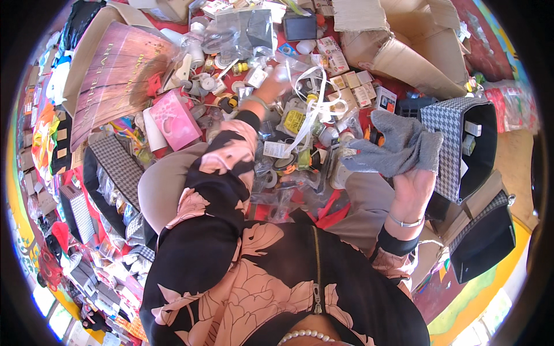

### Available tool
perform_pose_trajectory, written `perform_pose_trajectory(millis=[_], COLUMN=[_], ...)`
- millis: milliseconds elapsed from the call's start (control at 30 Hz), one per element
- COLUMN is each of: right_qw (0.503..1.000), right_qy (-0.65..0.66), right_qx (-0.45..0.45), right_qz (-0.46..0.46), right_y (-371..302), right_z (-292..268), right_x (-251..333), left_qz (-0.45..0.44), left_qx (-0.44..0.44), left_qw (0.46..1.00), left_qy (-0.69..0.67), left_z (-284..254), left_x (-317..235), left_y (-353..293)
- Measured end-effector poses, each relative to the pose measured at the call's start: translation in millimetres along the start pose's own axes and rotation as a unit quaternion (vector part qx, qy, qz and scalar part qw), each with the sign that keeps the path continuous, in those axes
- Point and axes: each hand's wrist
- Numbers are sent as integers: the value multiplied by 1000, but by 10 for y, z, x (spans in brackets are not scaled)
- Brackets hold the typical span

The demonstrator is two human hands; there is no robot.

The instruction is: The person sits on the floor surrounded by boxes and various items. They pick up small packaged goods, wipe them with a grey cloth, and place them into a black tray. The person handles multiple items, including plastic-wrapped packages and small boxes, cleaning each one before organizing them.

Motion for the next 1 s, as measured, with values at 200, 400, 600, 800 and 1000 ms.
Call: perform_pose_trajectory(millis=[200,400,600,800,1000], right_qw=[998,998,998,996,989], right_qy=[13,19,50,34,-7], right_qx=[32,47,26,79,148], right_qz=[44,43,29,-4,1], right_y=[-13,-57,-85,-34,-153], right_z=[2,37,-107,-188,27], right_x=[-54,-34,-25,45,104], left_qz=[46,-60,105,96,58], left_qx=[33,159,151,147,169], left_qw=[906,908,936,981,984], left_qy=[420,384,301,80,1], left_z=[1084,1075,291,-374,-959], left_x=[-258,136,-179,-709,-1633], left_y=[-564,-35,135,-41,-447])
Point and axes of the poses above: each hand's wrist, its own y-axis towards the middle knuckle, its own z-axis out of the palm, x = y × z, and after that the axes turned 8 degrees about -z, right-handed
